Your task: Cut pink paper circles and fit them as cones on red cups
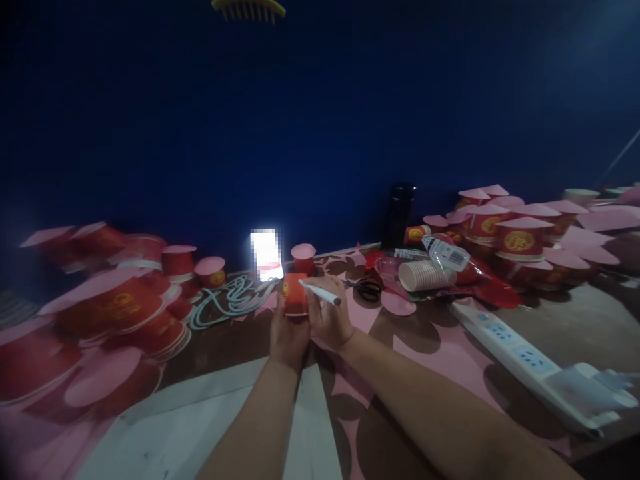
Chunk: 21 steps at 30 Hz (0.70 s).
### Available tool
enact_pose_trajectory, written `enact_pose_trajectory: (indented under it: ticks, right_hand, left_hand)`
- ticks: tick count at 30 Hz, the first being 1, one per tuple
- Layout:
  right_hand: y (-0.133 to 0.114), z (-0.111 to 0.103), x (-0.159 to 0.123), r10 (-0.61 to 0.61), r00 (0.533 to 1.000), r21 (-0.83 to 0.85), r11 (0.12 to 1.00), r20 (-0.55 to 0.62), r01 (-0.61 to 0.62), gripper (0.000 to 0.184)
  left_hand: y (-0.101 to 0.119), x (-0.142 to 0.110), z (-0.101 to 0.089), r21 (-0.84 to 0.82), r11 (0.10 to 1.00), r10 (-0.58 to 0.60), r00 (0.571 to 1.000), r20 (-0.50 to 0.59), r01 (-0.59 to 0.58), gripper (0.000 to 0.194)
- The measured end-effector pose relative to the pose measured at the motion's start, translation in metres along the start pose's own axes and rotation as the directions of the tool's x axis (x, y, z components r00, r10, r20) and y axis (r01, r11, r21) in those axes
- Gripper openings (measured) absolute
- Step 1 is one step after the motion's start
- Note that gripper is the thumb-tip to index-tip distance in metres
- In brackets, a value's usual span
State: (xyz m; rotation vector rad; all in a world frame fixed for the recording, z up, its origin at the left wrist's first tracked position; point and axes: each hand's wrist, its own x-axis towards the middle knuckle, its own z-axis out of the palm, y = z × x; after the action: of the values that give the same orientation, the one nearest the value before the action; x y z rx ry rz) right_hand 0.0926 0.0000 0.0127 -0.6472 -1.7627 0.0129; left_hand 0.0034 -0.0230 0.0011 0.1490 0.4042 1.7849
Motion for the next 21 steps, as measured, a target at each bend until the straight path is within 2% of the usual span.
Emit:
enact_pose_trajectory:
  ticks: [15,21]
  right_hand:
    - [0.0046,-0.0021,0.0041,-0.04,0.999,-0.06,0.997,0.035,0.042,0.016]
    - [0.007,-0.0021,0.0062,-0.037,0.999,-0.064,0.997,0.015,0.038,0.016]
  left_hand:
    - [-0.0035,-0.0076,0.0045,0.072,0.997,-0.008,0.997,-0.077,0.014,0.032]
    - [-0.0049,-0.0085,0.0058,0.07,0.997,0.014,0.997,-0.07,-0.009,0.034]
